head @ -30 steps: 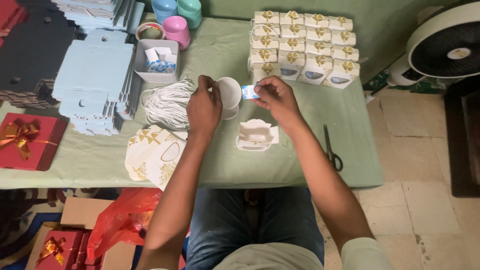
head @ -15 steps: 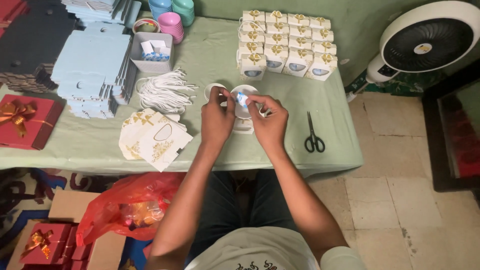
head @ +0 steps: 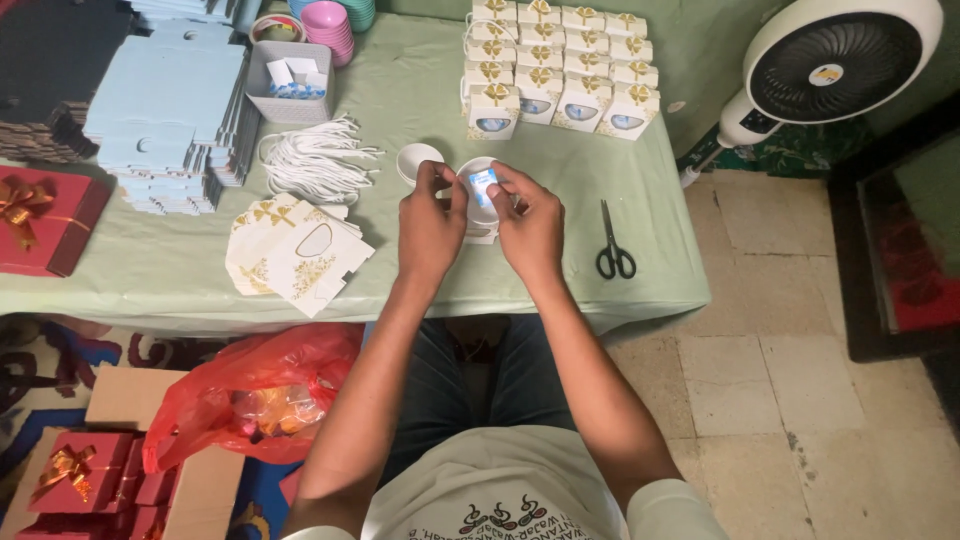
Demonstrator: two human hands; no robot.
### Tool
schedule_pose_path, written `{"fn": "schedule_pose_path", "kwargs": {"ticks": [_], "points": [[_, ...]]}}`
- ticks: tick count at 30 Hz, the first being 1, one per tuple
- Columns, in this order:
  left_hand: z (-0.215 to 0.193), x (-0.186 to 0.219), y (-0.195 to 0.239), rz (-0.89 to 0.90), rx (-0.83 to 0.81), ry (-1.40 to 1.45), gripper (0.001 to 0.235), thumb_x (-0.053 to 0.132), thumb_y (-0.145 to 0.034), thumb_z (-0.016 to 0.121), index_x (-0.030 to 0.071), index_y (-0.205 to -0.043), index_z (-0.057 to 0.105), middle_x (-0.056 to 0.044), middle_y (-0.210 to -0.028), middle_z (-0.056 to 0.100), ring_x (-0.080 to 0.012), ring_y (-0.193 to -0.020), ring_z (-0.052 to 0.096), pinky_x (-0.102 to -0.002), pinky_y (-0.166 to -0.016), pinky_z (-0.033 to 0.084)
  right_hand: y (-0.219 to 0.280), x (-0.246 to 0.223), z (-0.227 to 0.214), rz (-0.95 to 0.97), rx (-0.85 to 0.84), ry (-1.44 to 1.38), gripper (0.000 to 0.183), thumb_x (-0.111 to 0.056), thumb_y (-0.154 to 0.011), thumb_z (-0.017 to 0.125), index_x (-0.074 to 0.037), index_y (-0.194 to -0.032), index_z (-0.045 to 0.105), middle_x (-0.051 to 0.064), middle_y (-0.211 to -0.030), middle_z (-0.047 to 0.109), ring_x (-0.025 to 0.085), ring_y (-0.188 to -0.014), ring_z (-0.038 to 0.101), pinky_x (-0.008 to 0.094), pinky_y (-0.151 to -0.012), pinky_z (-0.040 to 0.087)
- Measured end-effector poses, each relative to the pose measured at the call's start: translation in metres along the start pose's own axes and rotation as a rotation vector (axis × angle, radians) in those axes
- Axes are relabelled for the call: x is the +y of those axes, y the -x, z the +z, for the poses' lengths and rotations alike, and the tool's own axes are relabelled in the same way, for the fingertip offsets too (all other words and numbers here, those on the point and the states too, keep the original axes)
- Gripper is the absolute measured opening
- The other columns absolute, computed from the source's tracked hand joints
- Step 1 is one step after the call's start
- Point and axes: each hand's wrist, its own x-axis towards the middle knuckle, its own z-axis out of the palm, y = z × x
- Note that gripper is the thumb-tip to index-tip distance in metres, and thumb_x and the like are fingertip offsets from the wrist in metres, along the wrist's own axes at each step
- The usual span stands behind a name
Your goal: Assembling small decorative gift boxes by folding cardboard, threading white cord handles through holes, and packing them with small items.
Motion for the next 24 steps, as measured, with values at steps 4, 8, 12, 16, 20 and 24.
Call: {"fn": "schedule_pose_path", "kwargs": {"ticks": [4,8,12,16,20,24], "points": [[0.003,-0.002,-0.002,0.002,0.005,0.002,0.011,0.02,-0.103,0.056,0.011,-0.109,0.052,-0.028,-0.121,0.07,-0.0425,-0.097,0.075,-0.048,-0.079,0.064,-0.002,0.0,0.006,0.01,0.028,0.114,0.016,-0.019,-0.098,0.067,-0.023,-0.11,0.075,0.003,-0.098,0.079,0.028,-0.08,0.064,0.041,-0.08,0.053],[0.004,-0.004,-0.003,0.003,0.0,-0.005,0.011,0.02,-0.103,0.057,0.011,-0.108,0.053,-0.027,-0.119,0.071,-0.0417,-0.095,0.075,-0.048,-0.077,0.064,-0.005,0.004,0.008,-0.063,0.016,0.336,0.009,-0.031,-0.098,0.07,-0.026,-0.104,0.075,0.0,-0.094,0.078,0.03,-0.088,0.069,0.049,-0.084,0.054],[0.004,-0.005,-0.002,-0.002,-0.027,-0.005,0.011,0.02,-0.104,0.056,0.011,-0.109,0.053,-0.027,-0.119,0.071,-0.0412,-0.095,0.076,-0.048,-0.077,0.064,-0.007,0.001,0.005,-0.067,0.054,0.273,0.01,-0.034,-0.094,0.075,-0.026,-0.101,0.075,0.002,-0.093,0.079,0.032,-0.089,0.073,0.047,-0.082,0.055],[0.003,-0.009,-0.007,0.01,-0.034,-0.023,0.012,0.022,-0.103,0.058,0.012,-0.107,0.054,-0.026,-0.118,0.072,-0.0409,-0.093,0.076,-0.048,-0.076,0.063,-0.006,-0.002,0.003,0.014,0.046,0.126,0.007,-0.038,-0.097,0.072,-0.033,-0.101,0.074,-0.009,-0.093,0.079,0.02,-0.081,0.074,0.039,-0.084,0.055],[0.002,-0.013,-0.011,-0.005,-0.043,-0.011,0.012,0.024,-0.102,0.059,0.013,-0.107,0.055,-0.024,-0.117,0.072,-0.0398,-0.094,0.076,-0.047,-0.077,0.063,-0.007,0.008,0.005,-0.17,0.088,0.29,0.015,-0.039,-0.094,0.076,-0.029,-0.105,0.074,-0.002,-0.097,0.08,0.031,-0.091,0.075,0.047,-0.083,0.057],[0.002,-0.021,-0.019,-0.011,-0.052,-0.026,0.013,0.023,-0.102,0.059,0.012,-0.107,0.057,-0.026,-0.117,0.072,-0.0418,-0.095,0.075,-0.047,-0.077,0.062,-0.01,0.019,0.008,-0.345,0.293,0.265,0.016,-0.034,-0.092,0.083,-0.033,-0.106,0.077,-0.009,-0.098,0.079,0.023,-0.083,0.076,0.039,-0.077,0.059]]}}
